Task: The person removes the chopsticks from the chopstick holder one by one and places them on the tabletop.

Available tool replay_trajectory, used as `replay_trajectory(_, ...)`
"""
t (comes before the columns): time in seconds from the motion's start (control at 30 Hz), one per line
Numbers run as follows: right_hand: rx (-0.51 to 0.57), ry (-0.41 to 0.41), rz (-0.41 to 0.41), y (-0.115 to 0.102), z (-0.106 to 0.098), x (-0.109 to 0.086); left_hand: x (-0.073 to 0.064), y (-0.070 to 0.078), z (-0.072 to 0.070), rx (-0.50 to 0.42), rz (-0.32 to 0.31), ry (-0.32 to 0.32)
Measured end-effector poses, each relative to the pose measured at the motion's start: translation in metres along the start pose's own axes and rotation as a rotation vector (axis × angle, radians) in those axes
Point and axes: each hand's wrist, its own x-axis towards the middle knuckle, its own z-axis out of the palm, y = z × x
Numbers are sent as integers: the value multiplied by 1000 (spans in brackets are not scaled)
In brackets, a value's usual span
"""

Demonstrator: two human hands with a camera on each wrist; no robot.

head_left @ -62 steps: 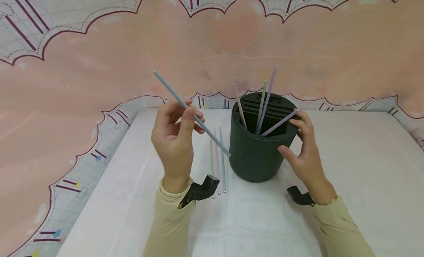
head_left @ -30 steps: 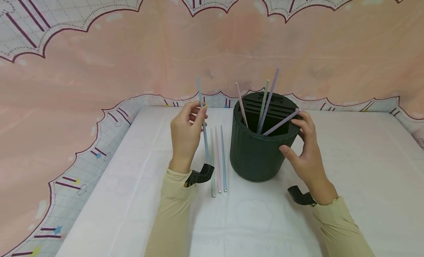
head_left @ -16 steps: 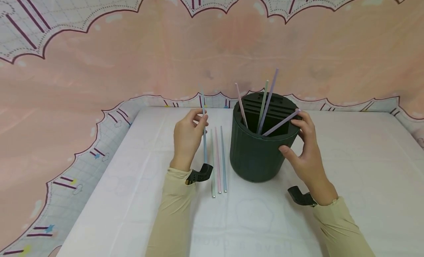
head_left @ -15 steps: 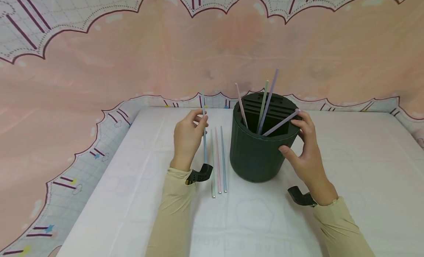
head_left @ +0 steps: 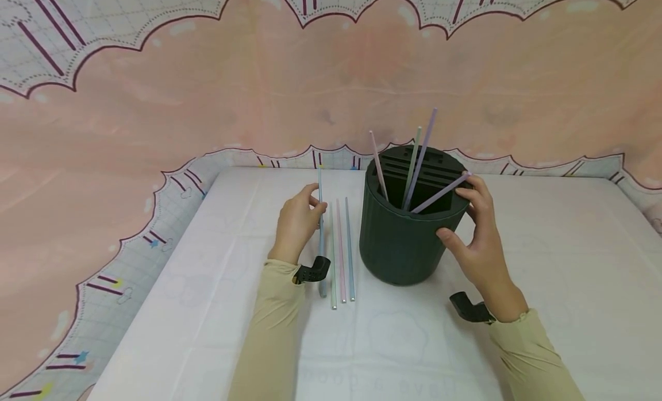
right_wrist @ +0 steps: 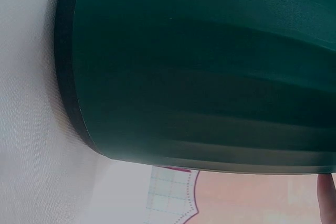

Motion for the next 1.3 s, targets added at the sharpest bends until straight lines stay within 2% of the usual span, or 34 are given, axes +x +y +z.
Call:
replay_trajectory(0.13, 4, 0, 10, -1, 0, 0, 2, -6, 5, 7, -32, -58)
replay_trajectory(0.47, 12, 0, 14, -3, 0, 0, 4, -17, 15, 77, -68, -159)
replay_trajectory(0.77, 8, 4, 9, -3, 0, -1, 2, -22, 23, 148, -40, -193)
replay_trajectory(1.3, 3, 1, 6, -4, 1, -1, 3, -30, 32, 66, -39, -252)
